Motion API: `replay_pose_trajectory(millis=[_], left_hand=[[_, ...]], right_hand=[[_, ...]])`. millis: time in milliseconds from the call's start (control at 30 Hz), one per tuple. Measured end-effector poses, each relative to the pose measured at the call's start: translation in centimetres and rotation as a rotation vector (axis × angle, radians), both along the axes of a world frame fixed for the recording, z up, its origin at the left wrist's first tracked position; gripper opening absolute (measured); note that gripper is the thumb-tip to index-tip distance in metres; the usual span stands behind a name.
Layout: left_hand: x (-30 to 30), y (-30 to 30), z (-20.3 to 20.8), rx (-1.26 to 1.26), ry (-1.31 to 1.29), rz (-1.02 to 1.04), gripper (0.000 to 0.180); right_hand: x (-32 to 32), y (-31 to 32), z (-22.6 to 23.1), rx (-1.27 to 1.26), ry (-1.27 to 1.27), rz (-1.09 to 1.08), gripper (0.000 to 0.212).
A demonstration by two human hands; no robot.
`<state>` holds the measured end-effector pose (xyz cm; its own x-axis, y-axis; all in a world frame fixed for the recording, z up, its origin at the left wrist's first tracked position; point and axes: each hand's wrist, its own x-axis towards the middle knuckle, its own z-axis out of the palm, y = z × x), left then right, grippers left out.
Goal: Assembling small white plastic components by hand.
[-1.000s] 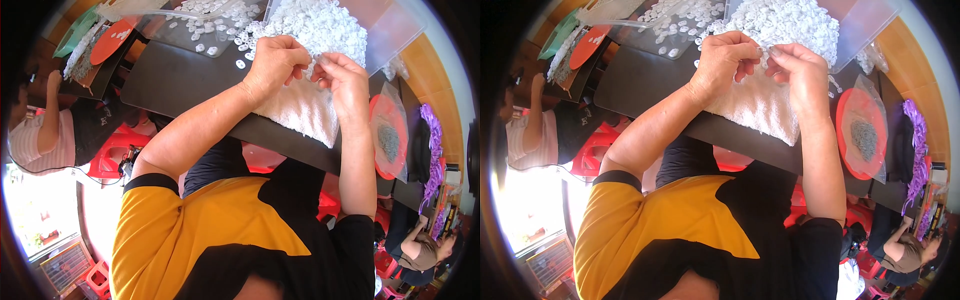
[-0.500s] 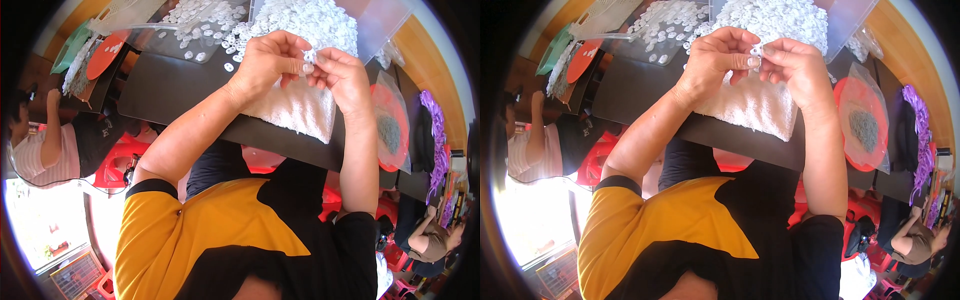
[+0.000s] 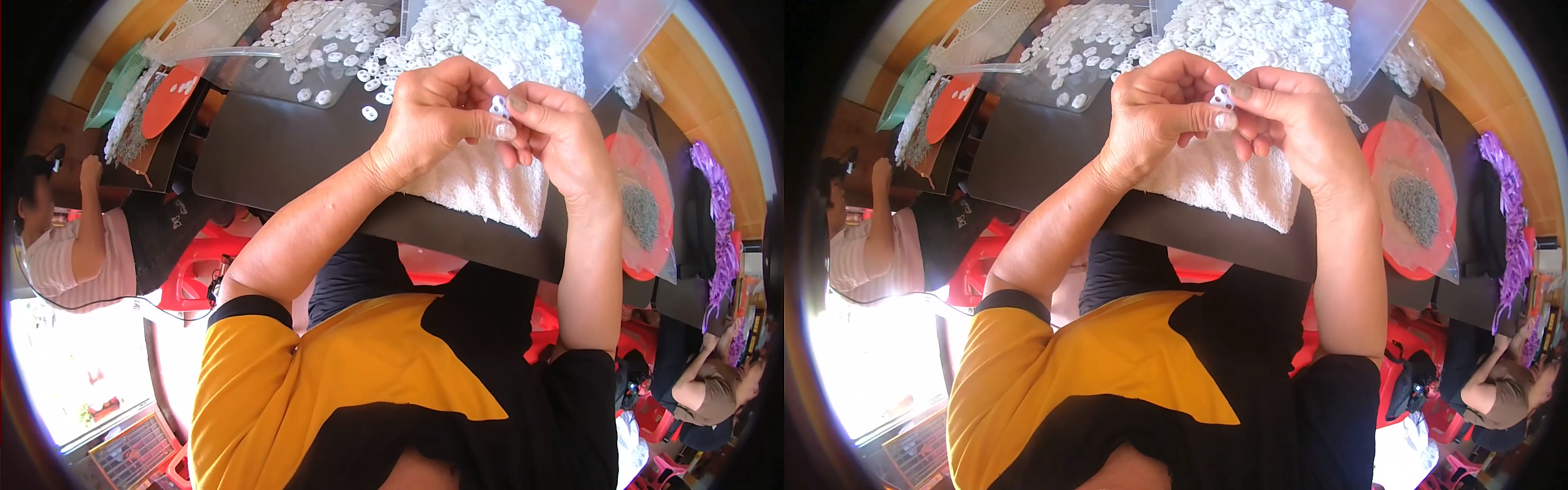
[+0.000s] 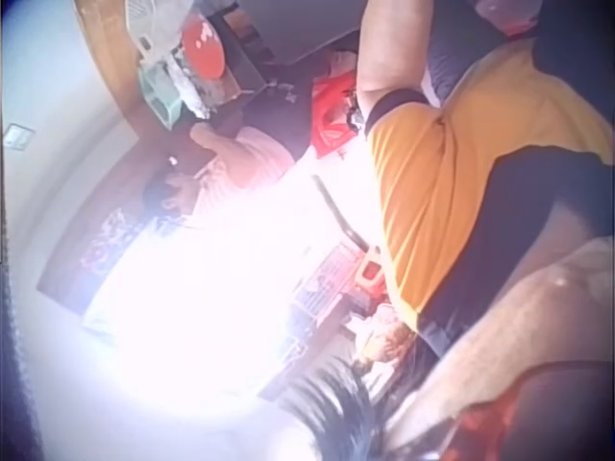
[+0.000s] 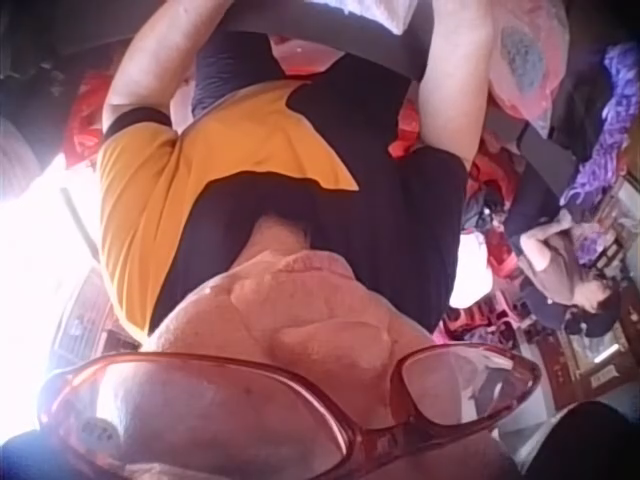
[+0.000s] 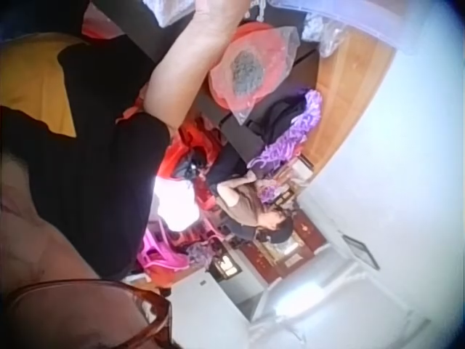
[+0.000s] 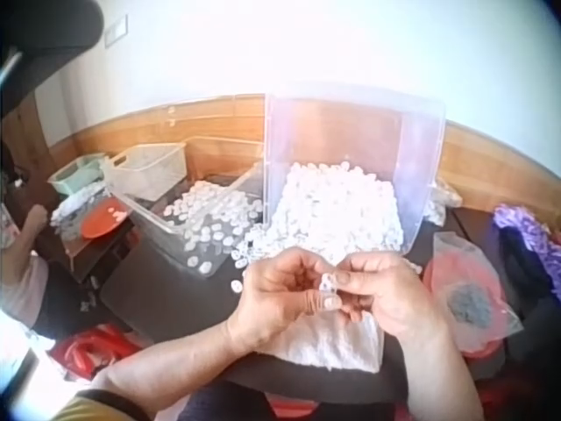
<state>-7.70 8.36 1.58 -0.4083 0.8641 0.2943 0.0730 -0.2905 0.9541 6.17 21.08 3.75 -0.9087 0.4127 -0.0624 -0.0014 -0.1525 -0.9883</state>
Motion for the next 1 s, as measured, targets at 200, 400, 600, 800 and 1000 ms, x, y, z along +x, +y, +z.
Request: replay_pose_trajectory(millis=[200, 400, 600, 800, 1000], left_hand=[[0.3, -0.7, 0.0, 0.041, 0.021, 0.018, 0.023], [0.8, -1.0, 0.2, 0.168, -0.164, -0.109, 0.019], [0.3, -0.6, 0.0, 0.198, -0.103, -0.124, 0.019], [0.3, -0.4, -0.6, 0.24, -0.144, -0.152, 0.02], [0.6, 0.2, -1.5, 0.251, 0.017, -0.032, 0.023]], right_hand=[[0.0, -0.8, 0.0, -0.045, 0.063, 0.027, 0.024], [-0.1, -1.3, -0.1, -0.111, 0.139, 0.072, 0.023], [-0.3, -1.1, -0.8, -0.143, 0.195, 0.114, 0.023], [-0.4, -1.1, -0.7, -0.128, 0.19, 0.132, 0.022], [-0.1, -0.9, -0.7, -0.065, 0.115, 0.026, 0.021]])
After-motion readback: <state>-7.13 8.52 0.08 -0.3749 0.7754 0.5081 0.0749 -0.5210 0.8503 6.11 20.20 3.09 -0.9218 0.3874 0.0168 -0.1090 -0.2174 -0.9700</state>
